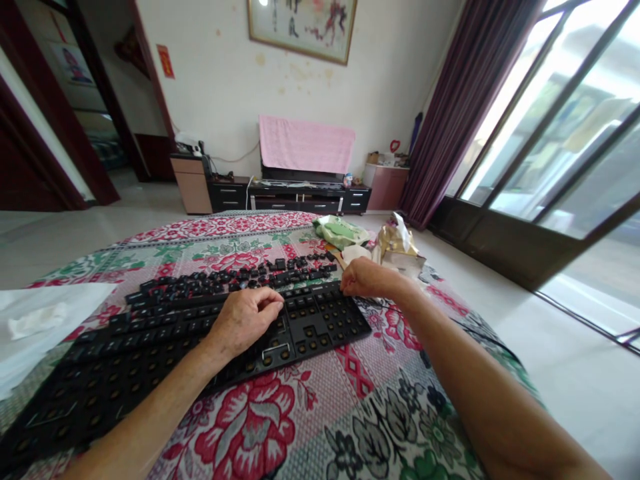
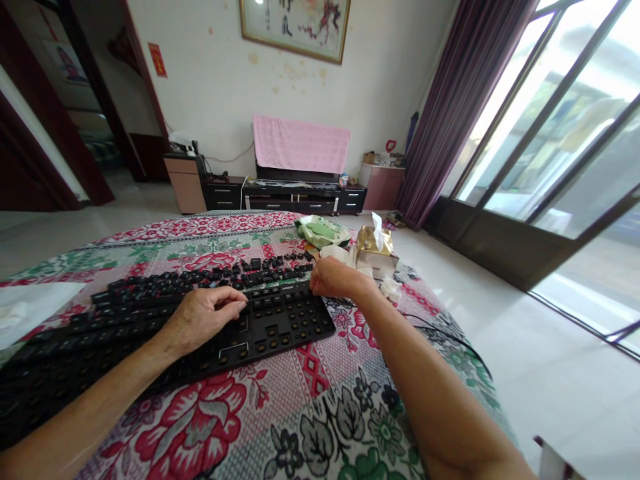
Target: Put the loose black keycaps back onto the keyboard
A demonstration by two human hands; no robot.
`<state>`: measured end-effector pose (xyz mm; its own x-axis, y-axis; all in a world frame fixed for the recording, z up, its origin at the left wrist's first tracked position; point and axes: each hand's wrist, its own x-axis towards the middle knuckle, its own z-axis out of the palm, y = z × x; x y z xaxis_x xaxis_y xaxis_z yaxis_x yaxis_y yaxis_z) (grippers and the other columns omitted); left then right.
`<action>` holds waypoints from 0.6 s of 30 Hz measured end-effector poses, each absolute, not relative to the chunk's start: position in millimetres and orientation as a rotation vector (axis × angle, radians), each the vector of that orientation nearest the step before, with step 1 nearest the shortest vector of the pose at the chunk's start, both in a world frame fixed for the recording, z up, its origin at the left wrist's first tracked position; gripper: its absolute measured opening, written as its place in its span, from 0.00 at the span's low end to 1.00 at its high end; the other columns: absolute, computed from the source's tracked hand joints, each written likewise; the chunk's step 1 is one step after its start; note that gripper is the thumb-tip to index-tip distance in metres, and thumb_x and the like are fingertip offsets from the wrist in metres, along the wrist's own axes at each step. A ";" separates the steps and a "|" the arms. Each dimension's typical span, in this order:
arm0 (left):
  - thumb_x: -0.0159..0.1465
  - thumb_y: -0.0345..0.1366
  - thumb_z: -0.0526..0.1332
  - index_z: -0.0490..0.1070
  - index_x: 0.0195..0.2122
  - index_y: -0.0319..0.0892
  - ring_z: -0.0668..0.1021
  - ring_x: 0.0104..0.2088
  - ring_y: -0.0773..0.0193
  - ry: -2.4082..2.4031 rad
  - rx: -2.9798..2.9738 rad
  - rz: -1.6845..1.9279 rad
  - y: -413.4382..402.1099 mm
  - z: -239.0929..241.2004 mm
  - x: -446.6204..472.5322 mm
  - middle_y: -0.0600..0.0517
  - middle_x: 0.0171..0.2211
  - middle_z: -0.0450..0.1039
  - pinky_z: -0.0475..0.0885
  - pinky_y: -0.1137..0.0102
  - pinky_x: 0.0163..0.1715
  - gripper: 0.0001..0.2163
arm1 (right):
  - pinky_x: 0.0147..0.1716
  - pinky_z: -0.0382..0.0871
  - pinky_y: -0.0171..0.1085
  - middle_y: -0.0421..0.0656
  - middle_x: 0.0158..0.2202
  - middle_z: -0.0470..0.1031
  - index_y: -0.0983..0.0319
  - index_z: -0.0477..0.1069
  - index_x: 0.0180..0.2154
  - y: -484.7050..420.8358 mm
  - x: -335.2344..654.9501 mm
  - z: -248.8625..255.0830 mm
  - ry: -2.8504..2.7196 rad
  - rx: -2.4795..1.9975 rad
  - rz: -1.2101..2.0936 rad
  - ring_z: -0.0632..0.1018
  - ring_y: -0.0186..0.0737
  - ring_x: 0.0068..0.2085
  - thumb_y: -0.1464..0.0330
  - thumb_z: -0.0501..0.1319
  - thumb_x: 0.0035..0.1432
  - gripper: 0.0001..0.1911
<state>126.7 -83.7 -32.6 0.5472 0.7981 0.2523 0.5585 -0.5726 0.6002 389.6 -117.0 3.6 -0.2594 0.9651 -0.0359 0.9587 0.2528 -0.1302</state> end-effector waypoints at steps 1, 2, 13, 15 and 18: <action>0.54 0.37 0.54 0.72 0.28 0.45 0.73 0.24 0.69 1.096 2.348 0.713 -83.8 -33.3 127.0 0.58 0.22 0.73 0.63 0.75 0.26 0.08 | 0.25 0.63 0.29 0.42 0.23 0.75 0.64 0.75 0.27 -116.6 389.8 3.6 -2.438 -1.893 0.198 0.73 0.32 0.25 0.72 0.57 0.42 0.09; 0.54 0.37 0.54 0.72 0.28 0.45 0.73 0.24 0.69 1.097 2.366 0.717 -84.1 -34.1 127.4 0.58 0.22 0.73 0.63 0.75 0.27 0.08 | 0.25 0.63 0.29 0.42 0.23 0.75 0.64 0.75 0.26 -116.0 389.8 3.4 -2.427 -1.912 0.204 0.73 0.32 0.24 0.72 0.57 0.42 0.09; 0.56 0.34 0.52 0.71 0.30 0.45 0.74 0.30 0.66 1.101 2.686 0.715 -95.0 -37.1 130.3 0.54 0.29 0.74 0.64 0.73 0.30 0.09 | 0.28 0.63 0.29 0.41 0.27 0.76 0.63 0.75 0.28 -128.8 390.2 -10.4 -2.181 -1.953 0.223 0.73 0.34 0.27 0.71 0.56 0.44 0.09; 0.57 0.34 0.51 0.72 0.30 0.44 0.74 0.32 0.64 1.120 2.740 0.697 -98.5 -35.4 131.5 0.53 0.30 0.74 0.65 0.72 0.33 0.09 | 0.28 0.63 0.29 0.41 0.27 0.76 0.64 0.75 0.29 -133.4 390.1 -16.3 -2.113 -1.956 0.238 0.73 0.33 0.27 0.71 0.55 0.45 0.10; 0.56 0.33 0.51 0.72 0.30 0.43 0.75 0.33 0.64 1.074 2.780 0.621 -105.4 -28.5 129.4 0.52 0.31 0.75 0.65 0.72 0.35 0.10 | 0.28 0.64 0.30 0.42 0.28 0.76 0.65 0.74 0.32 -138.1 389.2 -25.9 -2.007 -1.948 0.205 0.74 0.35 0.29 0.70 0.55 0.46 0.12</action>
<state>129.4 -105.4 -28.5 0.6685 0.6629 0.3371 0.6232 -0.7467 0.2327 389.2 -138.1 -25.9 -0.0058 0.9904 0.1380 0.9421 0.0516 -0.3312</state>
